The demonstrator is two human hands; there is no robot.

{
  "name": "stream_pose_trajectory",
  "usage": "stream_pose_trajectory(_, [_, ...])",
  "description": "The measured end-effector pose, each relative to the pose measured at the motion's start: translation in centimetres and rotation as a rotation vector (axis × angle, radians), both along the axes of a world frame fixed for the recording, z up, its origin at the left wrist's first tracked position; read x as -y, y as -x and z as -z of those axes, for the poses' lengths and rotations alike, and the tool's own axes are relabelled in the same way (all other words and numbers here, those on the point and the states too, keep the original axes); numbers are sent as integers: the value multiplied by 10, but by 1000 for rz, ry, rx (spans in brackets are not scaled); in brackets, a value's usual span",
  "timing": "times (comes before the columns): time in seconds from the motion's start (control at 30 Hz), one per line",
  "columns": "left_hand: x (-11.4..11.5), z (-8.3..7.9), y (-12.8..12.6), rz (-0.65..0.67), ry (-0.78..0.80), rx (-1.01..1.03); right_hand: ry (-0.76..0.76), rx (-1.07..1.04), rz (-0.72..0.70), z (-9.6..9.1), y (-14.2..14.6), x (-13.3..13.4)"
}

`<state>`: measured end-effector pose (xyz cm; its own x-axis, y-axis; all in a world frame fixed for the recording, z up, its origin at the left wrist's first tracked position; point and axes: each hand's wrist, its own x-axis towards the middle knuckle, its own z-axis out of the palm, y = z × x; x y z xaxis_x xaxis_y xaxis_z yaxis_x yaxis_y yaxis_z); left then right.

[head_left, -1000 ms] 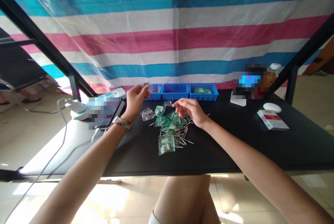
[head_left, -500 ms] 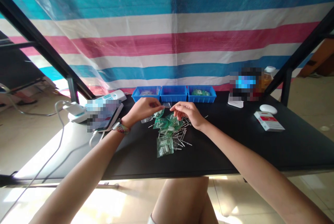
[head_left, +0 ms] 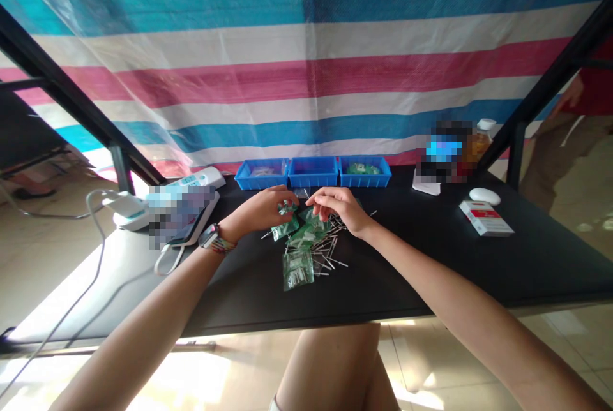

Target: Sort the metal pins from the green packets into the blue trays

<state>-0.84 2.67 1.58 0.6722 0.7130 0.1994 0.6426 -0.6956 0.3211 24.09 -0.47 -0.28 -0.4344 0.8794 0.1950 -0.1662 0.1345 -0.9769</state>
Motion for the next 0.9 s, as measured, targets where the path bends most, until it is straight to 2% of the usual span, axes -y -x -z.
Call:
stream_pose_trajectory(0.2, [5, -4, -3, -123, -92, 15, -35, 27, 31, -1, 0, 0])
stream_pose_trajectory(0.33, [9, -16, -1, -280, -258, 78, -94, 68, 106, -1, 1, 1])
stream_pose_trajectory(0.4, [11, -22, 0, -346, -351, 131, -117, 96, 143, 1, 2, 2])
stream_pose_trajectory(0.47, [12, -27, 0, -383, -367, 249, -165, 127, 194, 3, 3, 2])
stream_pose_trajectory(0.53, [13, -29, -1, -390, -229, 446, -293, 181, 273, 7, 3, 1])
stream_pose_trajectory(0.63, [13, -27, -9, -315, 181, 744, -598, 322, 352, 10, 2, 3])
stream_pose_trajectory(0.73, [16, -22, -19, -201, 503, 887, -805, 445, 371, 10, 1, 6])
stream_pose_trajectory(0.83, [20, -16, -28, -95, 711, 952, -828, 434, 382, 9, 3, 7])
stream_pose_trajectory(0.9, [22, -13, -30, -27, 745, 978, -704, 358, 380, 10, 4, 4])
